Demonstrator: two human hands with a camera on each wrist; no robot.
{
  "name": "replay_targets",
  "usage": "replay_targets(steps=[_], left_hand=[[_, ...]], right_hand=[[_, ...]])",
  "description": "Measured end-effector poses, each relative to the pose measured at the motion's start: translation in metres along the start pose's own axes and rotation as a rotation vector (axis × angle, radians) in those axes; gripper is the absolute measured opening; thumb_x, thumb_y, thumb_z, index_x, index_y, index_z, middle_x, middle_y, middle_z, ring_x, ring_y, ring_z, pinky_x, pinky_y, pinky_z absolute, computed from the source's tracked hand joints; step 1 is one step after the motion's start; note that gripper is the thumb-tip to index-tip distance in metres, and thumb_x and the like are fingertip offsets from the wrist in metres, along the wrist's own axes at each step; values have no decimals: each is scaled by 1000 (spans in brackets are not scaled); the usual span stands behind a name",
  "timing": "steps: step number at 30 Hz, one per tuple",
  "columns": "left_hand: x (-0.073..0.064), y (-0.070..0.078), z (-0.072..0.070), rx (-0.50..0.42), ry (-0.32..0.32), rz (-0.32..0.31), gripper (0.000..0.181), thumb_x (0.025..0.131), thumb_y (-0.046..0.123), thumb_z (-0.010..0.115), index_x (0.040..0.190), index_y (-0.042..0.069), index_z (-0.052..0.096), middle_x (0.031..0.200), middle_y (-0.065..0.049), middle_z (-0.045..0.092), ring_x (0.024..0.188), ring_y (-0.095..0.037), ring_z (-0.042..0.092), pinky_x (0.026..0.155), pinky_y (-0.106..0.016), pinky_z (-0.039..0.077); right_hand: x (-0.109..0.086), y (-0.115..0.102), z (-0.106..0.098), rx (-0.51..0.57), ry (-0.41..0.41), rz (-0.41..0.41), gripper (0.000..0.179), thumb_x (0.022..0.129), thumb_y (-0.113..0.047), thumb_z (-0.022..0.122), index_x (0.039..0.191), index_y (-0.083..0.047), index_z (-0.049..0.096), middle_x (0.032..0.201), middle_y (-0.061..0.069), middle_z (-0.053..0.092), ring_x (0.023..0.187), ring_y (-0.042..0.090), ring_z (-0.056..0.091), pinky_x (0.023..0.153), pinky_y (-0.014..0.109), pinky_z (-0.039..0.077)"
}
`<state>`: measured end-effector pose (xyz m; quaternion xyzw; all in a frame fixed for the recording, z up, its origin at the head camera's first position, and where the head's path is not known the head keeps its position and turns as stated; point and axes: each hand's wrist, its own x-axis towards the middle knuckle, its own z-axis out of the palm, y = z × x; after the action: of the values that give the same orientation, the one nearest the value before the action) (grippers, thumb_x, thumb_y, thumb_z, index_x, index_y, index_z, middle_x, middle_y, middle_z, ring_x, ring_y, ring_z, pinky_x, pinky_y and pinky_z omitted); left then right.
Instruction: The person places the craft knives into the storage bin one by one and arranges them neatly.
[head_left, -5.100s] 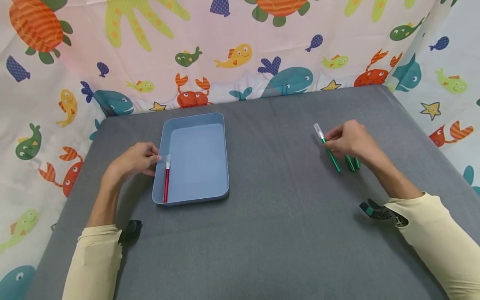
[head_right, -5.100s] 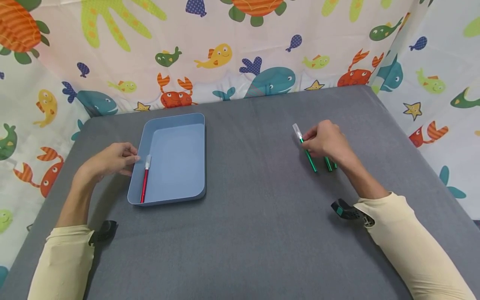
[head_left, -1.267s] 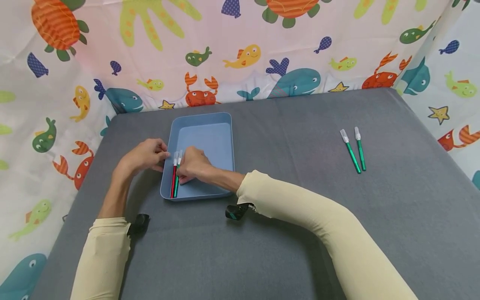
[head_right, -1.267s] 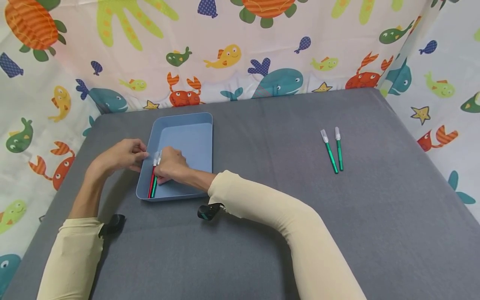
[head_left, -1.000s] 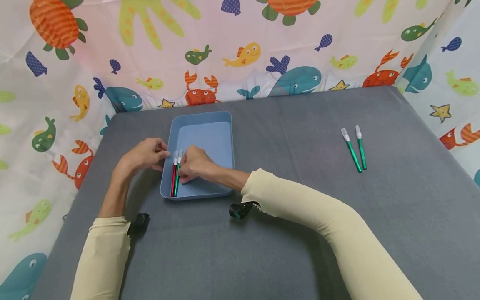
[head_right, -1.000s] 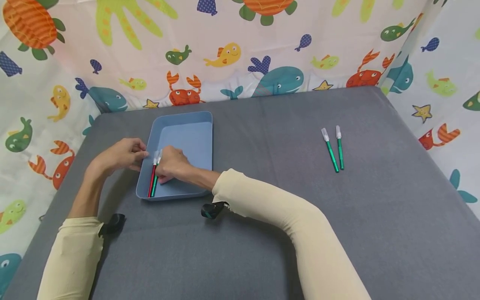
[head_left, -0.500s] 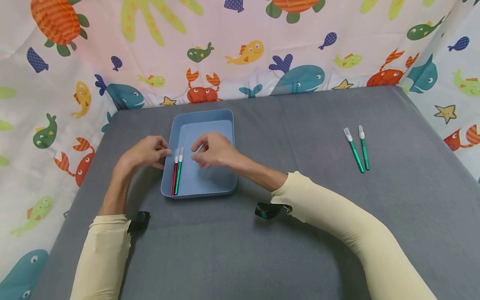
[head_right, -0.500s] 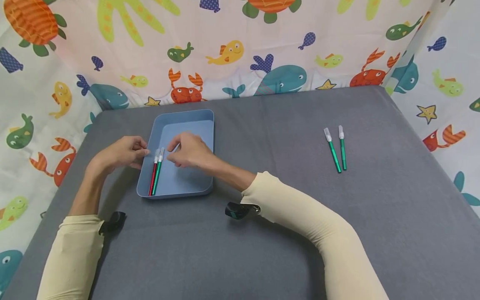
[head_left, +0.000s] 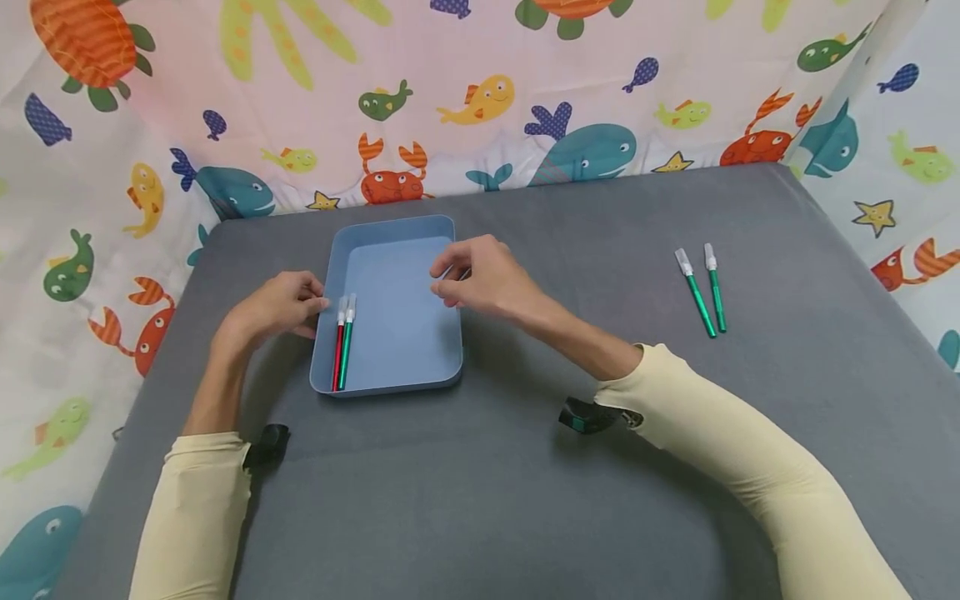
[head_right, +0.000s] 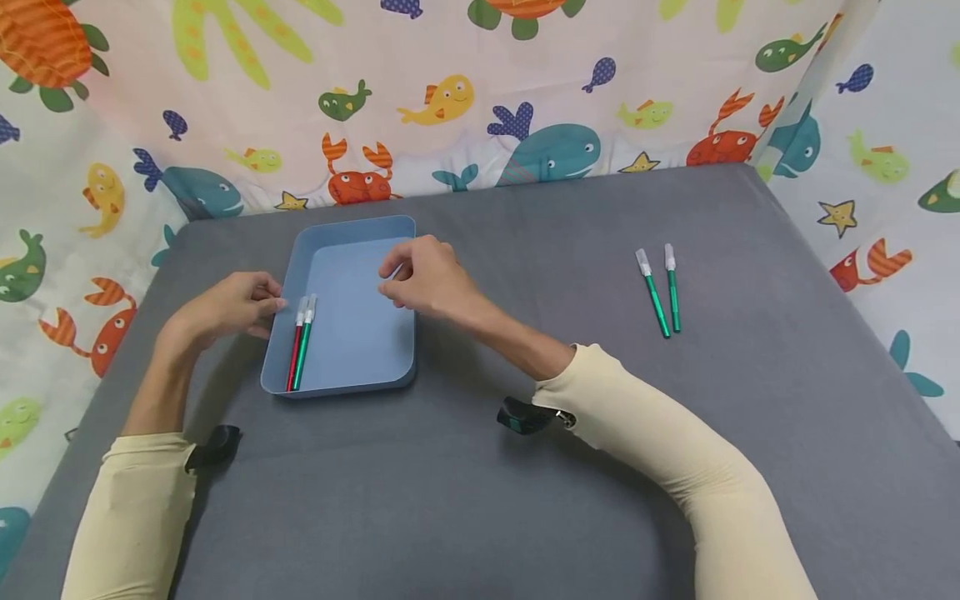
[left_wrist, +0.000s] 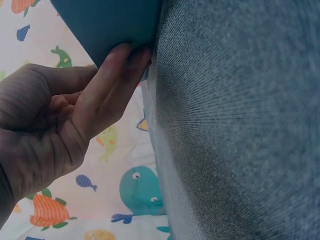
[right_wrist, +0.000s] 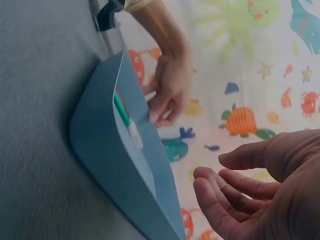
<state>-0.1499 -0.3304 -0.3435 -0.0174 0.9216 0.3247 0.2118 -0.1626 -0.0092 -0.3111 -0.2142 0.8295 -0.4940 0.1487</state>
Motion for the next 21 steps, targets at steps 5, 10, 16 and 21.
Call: replay_targets(steps=[5,10,16,21], left_hand=[[0,-1,0,5,-4,-7,33,110,11,50,133,-13,46,130,-34,55,110,-42,63,92,-52,64],[0,-2,-1,14,-1,3,34,111,12,50,133,-13,46,130,-34,55,108,-41,65,91,-51,65],[0,-2,-3,27,-6,-3,34,111,12,49,133,-13,46,131,-36,55,108,-42,65,91,-52,65],[2,-1,-1,13,-18,-12,36,111,13,48,136,-13,44,133,-36,54,112,-43,64,93,-53,64]], right_hand=[[-12,14,-21,2,47,37,17,96,-10,73,111,-2,74,90,13,75,85,34,72,79,37,65],[-23,33,-47,42,89,92,20,96,-10,71,114,-1,72,94,16,75,83,30,73,83,38,67],[-35,48,-72,34,140,134,23,97,-12,71,116,1,72,97,18,75,73,10,70,78,27,66],[-44,59,-87,18,162,151,25,98,-12,71,117,3,72,97,19,75,72,7,70,74,22,64]])
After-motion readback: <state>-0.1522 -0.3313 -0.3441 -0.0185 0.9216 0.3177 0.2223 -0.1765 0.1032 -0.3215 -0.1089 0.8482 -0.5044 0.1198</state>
